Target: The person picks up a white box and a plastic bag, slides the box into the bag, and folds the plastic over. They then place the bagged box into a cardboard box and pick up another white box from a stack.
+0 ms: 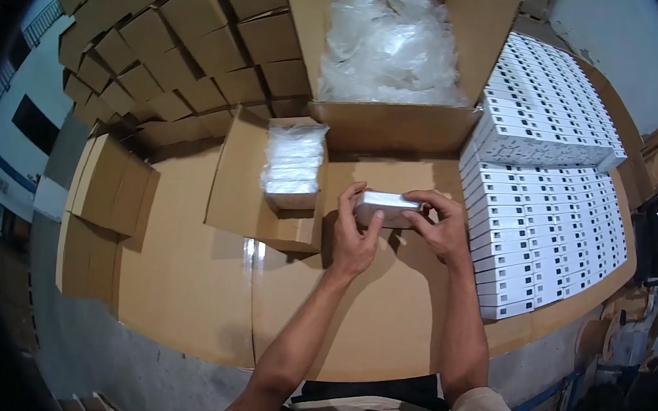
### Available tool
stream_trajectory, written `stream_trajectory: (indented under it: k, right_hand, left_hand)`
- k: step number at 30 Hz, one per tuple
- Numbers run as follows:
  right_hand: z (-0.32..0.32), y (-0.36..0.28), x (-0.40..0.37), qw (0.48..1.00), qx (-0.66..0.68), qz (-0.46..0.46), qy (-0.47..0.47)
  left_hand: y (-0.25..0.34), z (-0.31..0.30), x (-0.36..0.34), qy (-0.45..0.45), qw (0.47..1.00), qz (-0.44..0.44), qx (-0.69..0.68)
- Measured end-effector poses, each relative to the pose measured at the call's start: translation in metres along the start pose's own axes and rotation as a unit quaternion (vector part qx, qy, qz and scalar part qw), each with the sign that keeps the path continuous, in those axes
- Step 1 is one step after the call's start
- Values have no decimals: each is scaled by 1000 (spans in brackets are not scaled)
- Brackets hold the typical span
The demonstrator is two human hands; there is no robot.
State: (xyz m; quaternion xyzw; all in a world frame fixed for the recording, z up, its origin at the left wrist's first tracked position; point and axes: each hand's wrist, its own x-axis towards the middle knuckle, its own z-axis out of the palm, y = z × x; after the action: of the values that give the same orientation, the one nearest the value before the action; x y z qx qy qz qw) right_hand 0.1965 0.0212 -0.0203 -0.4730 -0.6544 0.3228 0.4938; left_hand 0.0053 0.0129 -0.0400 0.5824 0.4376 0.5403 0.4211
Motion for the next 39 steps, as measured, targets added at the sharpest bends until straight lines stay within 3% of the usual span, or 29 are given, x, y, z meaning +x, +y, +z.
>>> stream_trajectory:
  k: [4,8,11,19,25,32,39]
  right_hand:
    - [5,-2,-1,985,125,104,59]
    - [7,14,-3,977,162,36,131]
    - [14,-2,-1,974,179,4,136]
    - [73,-62,29,966,225,-103,73]
    - [90,-72,44,981,108,-162,-9]
    - [92,-84,58,963,-41,-255,-82]
    - [108,-79,60,942,-156,-262,-136]
  left_hand:
    - [-4,0,-17,33,987,58,148]
    - [9,-15,-50,-30,977,40,207]
    - [23,-28,-80,-146,887,72,432]
    - [56,-50,-137,-224,838,14,497]
    - [55,-54,-139,-223,841,13,493]
    - [58,-56,-135,-226,844,16,486]
    - [59,-56,-132,-223,850,17,478]
